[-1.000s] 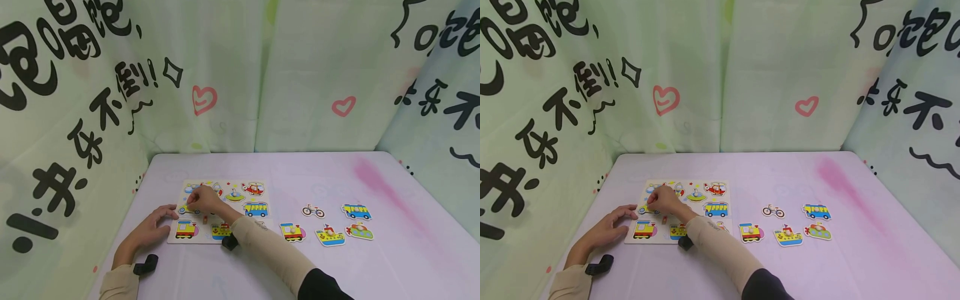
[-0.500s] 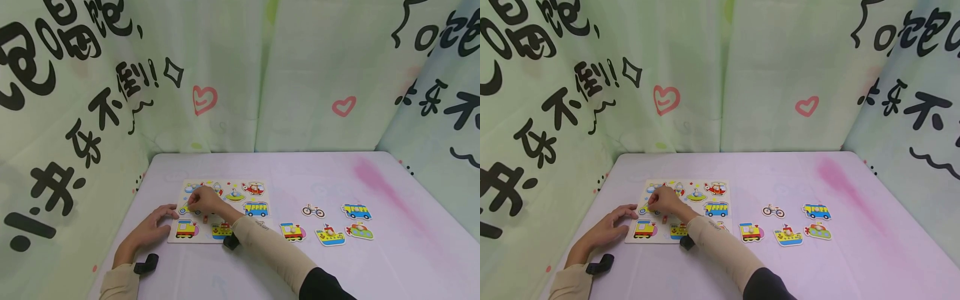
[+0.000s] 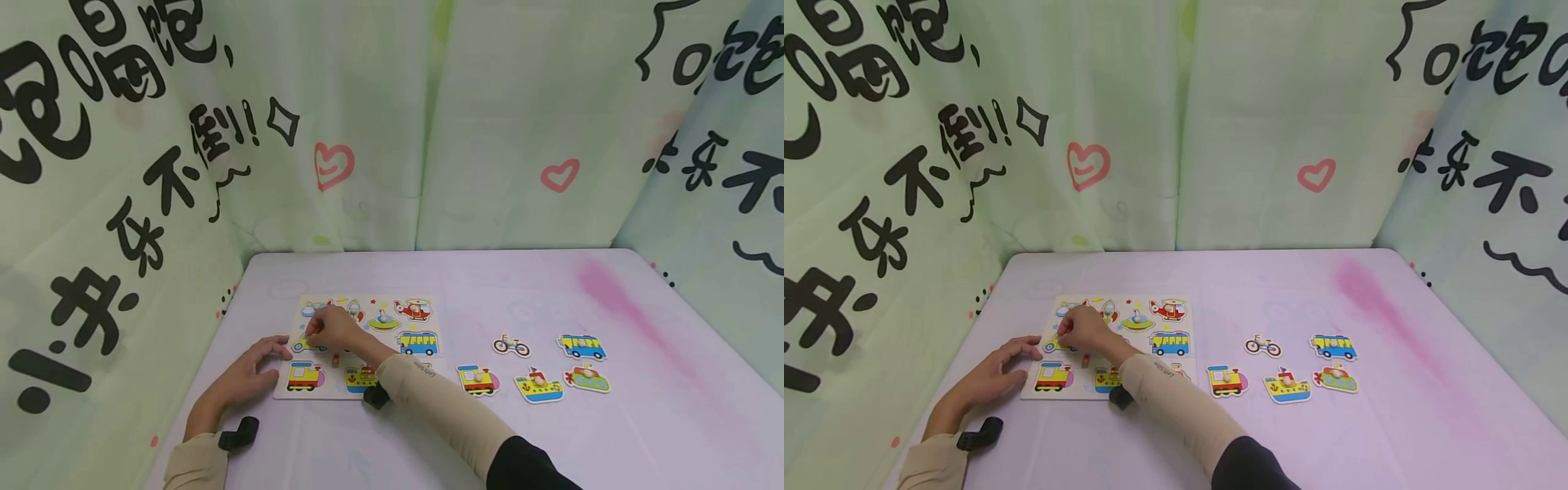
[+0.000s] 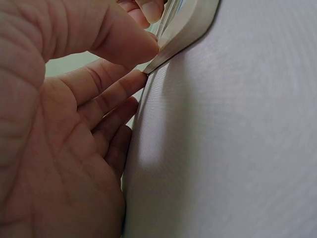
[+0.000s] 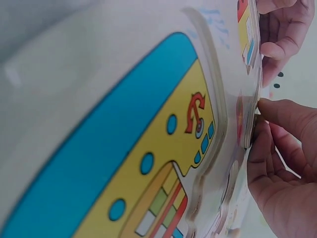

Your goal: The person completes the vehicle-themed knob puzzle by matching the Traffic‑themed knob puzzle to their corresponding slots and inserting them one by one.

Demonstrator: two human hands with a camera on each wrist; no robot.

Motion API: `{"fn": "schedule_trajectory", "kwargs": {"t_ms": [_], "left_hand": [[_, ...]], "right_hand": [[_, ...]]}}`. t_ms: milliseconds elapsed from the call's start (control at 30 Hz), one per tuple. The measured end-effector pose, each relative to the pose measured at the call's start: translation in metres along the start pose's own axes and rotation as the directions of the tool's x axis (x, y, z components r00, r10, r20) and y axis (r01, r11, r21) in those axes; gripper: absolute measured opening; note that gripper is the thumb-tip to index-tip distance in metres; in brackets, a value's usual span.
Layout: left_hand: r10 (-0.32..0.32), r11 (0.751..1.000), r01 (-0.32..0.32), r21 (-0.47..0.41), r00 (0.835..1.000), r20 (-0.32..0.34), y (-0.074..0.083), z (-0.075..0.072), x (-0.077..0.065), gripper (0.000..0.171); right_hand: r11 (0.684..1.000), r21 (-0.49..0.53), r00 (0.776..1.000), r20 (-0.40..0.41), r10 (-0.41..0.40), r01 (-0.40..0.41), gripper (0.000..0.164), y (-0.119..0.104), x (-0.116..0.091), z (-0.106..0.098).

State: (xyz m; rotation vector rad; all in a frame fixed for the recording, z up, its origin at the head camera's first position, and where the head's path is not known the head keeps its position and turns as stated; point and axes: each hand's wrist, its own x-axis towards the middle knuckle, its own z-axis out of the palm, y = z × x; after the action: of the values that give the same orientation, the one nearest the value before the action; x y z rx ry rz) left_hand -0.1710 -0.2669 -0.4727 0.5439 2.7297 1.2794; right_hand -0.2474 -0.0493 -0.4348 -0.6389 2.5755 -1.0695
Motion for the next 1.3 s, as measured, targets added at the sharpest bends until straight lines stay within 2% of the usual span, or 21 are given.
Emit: {"fn": "schedule_trajectory", "kwargs": {"t_ms": [200, 367, 567, 700, 933, 1033, 1300], "left_hand": [[0.031, 0.999, -0.031, -0.006, 0.999, -0.01, -0.002, 0.001, 0.0, 0.029], [0.014, 1.0, -0.014, -0.015, 1.0, -0.005, -0.002, 0.002, -0.001, 0.029], [0.015, 1.0, -0.015, -0.018, 1.0, -0.001, -0.001, 0.003, -0.001, 0.029], [0.023, 1.0, -0.024, -0.005, 1.0, -0.007, -0.003, 0.003, 0.0, 0.029], [0.003, 1.0, -0.003, 0.0, 1.0, -0.012, -0.005, 0.003, 0.002, 0.028], [-0.017, 1.0, 0.017, 0.0, 1.0, -0.008, -0.004, 0.002, 0.002, 0.028], [-0.034, 0.999, 0.034, 0.01, 0.999, -0.005, -0.004, 0.003, 0.002, 0.028]], "right_hand": [[1.0, -0.013, 1.0, 0.002, -0.013, 0.013, 0.007, 0.0, 0.0, 0.001], [0.999, -0.014, 0.999, -0.008, -0.031, 0.031, 0.007, 0.002, 0.0, 0.002], [0.999, 0.019, 0.998, -0.056, -0.041, 0.042, 0.009, 0.007, -0.001, 0.001], [0.995, 0.078, 0.994, -0.095, -0.061, 0.068, 0.011, 0.01, -0.004, -0.002], [0.976, 0.206, 0.993, -0.104, -0.048, 0.069, 0.012, 0.008, -0.017, -0.01], [0.975, 0.211, 0.993, -0.101, -0.055, 0.075, 0.013, 0.007, -0.025, -0.013], [0.967, 0.204, 0.986, -0.097, -0.138, 0.156, 0.014, 0.007, -0.042, -0.02]]}}
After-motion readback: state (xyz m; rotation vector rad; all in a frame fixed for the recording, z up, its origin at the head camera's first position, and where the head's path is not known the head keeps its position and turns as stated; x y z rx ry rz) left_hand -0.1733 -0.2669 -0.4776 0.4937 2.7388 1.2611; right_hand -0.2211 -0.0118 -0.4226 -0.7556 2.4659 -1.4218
